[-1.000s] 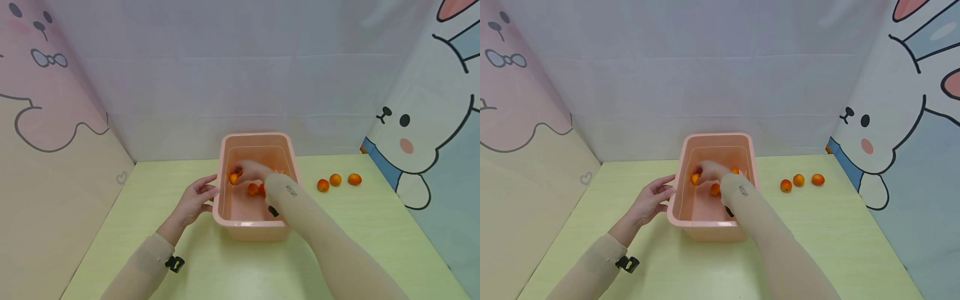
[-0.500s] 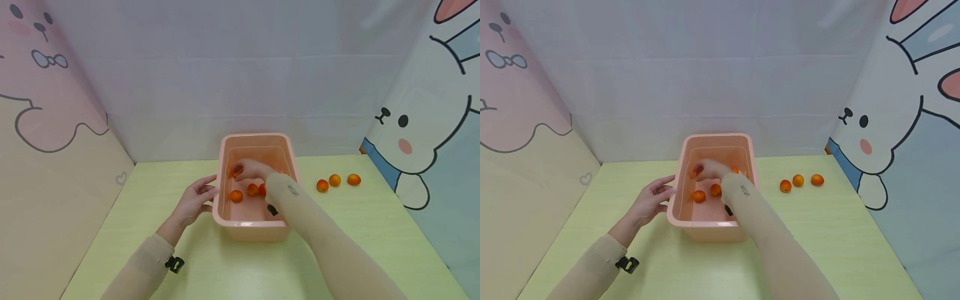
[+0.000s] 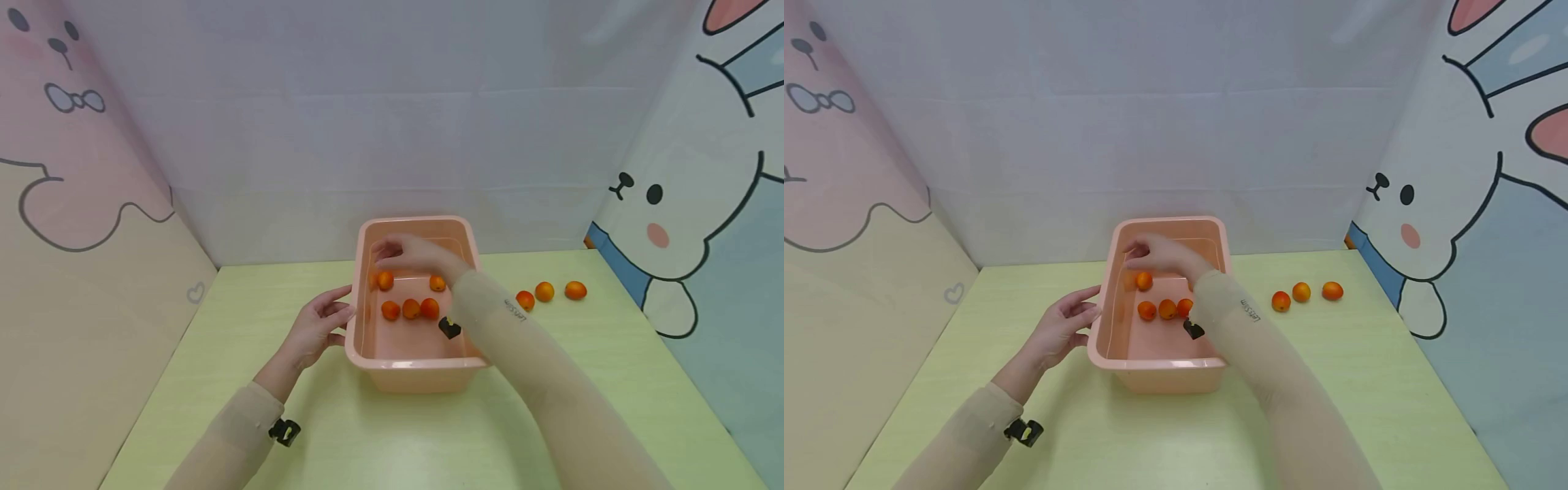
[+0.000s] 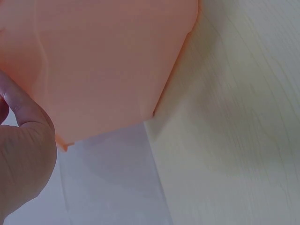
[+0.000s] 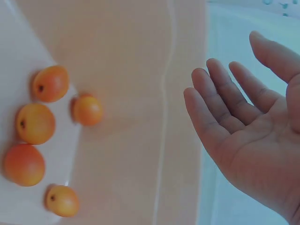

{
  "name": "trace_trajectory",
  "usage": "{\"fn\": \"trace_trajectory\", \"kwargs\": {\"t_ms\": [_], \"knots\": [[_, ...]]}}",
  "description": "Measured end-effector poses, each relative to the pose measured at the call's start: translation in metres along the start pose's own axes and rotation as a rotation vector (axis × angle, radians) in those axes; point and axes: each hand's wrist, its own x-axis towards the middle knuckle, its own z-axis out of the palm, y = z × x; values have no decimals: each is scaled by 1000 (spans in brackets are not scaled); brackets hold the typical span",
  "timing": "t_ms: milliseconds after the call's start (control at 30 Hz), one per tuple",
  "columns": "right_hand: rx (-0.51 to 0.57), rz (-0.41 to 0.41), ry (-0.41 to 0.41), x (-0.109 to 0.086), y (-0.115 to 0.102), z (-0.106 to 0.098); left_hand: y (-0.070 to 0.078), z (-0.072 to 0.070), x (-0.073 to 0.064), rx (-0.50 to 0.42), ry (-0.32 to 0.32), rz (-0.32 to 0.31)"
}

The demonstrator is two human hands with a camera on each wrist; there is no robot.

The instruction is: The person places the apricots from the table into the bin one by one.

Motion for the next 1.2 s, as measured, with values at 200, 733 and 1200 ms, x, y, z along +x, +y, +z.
{"fn": "trace_trajectory", "kwargs": {"t_ms": [200, 733, 1200], "knots": [[29, -63, 46, -19, -19, -13, 1, 0, -1, -3, -3, 2], [14, -290, 172, -84, -43, -41, 1, 0, -2, -15, -12, 2], [27, -256, 477, -143, 18, -63, 0, 1, -1, -24, -5, -3]]}}
